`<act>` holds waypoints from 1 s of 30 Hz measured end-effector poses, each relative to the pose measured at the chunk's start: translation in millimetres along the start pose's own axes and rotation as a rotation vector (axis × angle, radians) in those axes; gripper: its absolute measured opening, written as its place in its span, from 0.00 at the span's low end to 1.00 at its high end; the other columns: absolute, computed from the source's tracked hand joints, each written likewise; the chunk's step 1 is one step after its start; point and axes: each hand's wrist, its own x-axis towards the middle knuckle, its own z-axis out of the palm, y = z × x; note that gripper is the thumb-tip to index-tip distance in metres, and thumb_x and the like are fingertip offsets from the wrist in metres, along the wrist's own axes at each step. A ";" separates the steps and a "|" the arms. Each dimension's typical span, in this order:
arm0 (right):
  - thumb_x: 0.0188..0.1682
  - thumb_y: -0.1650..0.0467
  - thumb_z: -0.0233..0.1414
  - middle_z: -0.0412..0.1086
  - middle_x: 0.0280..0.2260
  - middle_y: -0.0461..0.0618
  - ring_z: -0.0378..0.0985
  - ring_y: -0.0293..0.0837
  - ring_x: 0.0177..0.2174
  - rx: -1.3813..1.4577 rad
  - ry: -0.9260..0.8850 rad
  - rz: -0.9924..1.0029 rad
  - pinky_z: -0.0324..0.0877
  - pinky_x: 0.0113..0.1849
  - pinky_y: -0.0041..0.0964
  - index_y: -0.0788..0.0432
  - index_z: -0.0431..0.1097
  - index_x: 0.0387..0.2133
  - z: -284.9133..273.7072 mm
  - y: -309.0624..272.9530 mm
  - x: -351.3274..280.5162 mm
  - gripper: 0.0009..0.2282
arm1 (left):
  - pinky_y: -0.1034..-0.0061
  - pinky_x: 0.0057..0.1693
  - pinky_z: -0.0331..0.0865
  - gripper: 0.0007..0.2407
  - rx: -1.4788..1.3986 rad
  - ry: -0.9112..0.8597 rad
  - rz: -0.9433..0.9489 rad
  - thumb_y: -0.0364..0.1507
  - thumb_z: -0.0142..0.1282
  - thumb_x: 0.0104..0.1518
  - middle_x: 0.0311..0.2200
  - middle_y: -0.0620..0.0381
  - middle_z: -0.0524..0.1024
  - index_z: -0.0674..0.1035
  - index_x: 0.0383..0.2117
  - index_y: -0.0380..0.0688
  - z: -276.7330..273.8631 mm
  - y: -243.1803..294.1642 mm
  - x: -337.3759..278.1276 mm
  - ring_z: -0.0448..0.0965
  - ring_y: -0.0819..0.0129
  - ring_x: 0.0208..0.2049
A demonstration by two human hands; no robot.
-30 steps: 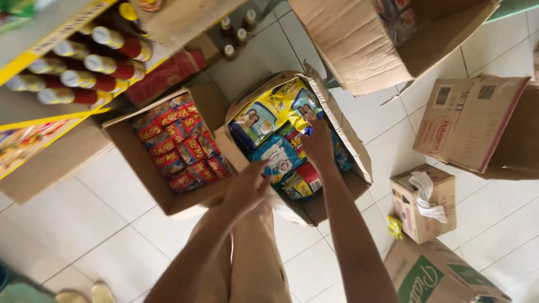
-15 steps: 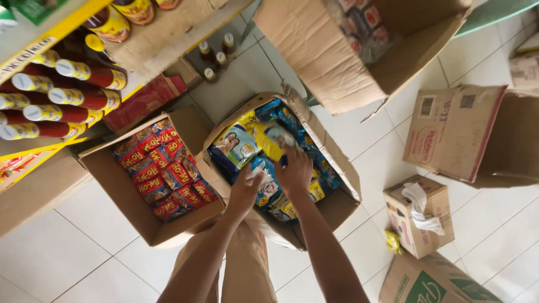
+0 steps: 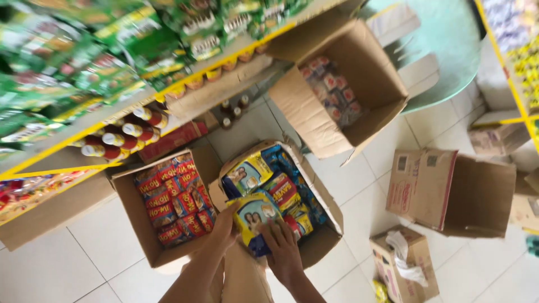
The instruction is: Stocking grocery store shelves with packets of milk powder and other food products from cardboard boxes.
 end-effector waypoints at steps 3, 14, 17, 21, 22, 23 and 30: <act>0.33 0.73 0.59 0.65 0.59 0.58 0.60 0.63 0.60 -0.028 -0.075 -0.063 0.50 0.59 0.60 0.56 0.62 0.61 -17.3 -26.0 -6.7 0.35 | 0.67 0.39 0.77 0.10 -0.031 0.099 -0.053 0.37 0.53 0.61 0.32 0.56 0.81 0.80 0.39 0.46 -1.1 15.1 -36.7 0.82 0.64 0.30; 0.55 0.61 0.51 0.63 0.62 0.50 0.63 0.52 0.61 -0.374 0.229 -0.621 0.49 0.62 0.63 0.47 0.65 0.63 -31.8 -32.2 17.4 0.22 | 0.63 0.37 0.74 0.14 0.063 0.135 0.296 0.37 0.57 0.60 0.32 0.48 0.80 0.80 0.43 0.40 51.6 112.3 -149.2 0.80 0.59 0.31; 0.43 0.50 0.50 0.56 0.65 0.58 0.52 0.69 0.63 -0.216 0.286 -0.679 0.41 0.59 0.72 0.47 0.62 0.64 -169.5 -146.6 73.4 0.33 | 0.62 0.39 0.77 0.15 0.122 0.039 0.281 0.38 0.56 0.58 0.35 0.51 0.82 0.78 0.46 0.42 135.5 172.6 -276.1 0.82 0.60 0.34; 0.31 0.67 0.58 0.56 0.64 0.66 0.50 0.76 0.62 -0.157 -0.088 -0.607 0.47 0.56 0.73 0.57 0.63 0.61 -226.4 -169.1 121.3 0.36 | 0.64 0.42 0.76 0.17 0.025 -0.175 0.498 0.35 0.56 0.60 0.41 0.49 0.80 0.76 0.50 0.38 178.9 208.3 -341.3 0.81 0.60 0.38; 0.36 0.69 0.58 0.60 0.64 0.60 0.55 0.73 0.64 -0.210 0.063 -0.655 0.53 0.59 0.68 0.53 0.66 0.60 -239.1 -170.5 134.4 0.32 | 0.66 0.49 0.75 0.18 -0.011 -0.310 0.639 0.30 0.56 0.60 0.46 0.51 0.78 0.71 0.56 0.39 194.6 217.1 -366.5 0.80 0.63 0.45; 0.41 0.71 0.58 0.63 0.64 0.55 0.59 0.70 0.65 -0.258 0.221 -0.695 0.60 0.61 0.64 0.50 0.69 0.60 -251.3 -172.7 148.5 0.28 | 0.69 0.55 0.74 0.22 -0.039 -0.448 0.778 0.26 0.56 0.60 0.52 0.53 0.75 0.65 0.61 0.40 210.5 227.4 -392.1 0.79 0.66 0.52; 0.48 0.69 0.60 0.67 0.59 0.54 0.69 0.68 0.59 -0.170 0.683 -0.973 0.72 0.56 0.60 0.52 0.73 0.50 -350.8 -213.8 238.9 0.15 | 0.70 0.59 0.71 0.38 0.334 -0.525 1.100 0.24 0.59 0.58 0.58 0.47 0.70 0.47 0.72 0.44 304.4 273.5 -517.3 0.72 0.62 0.56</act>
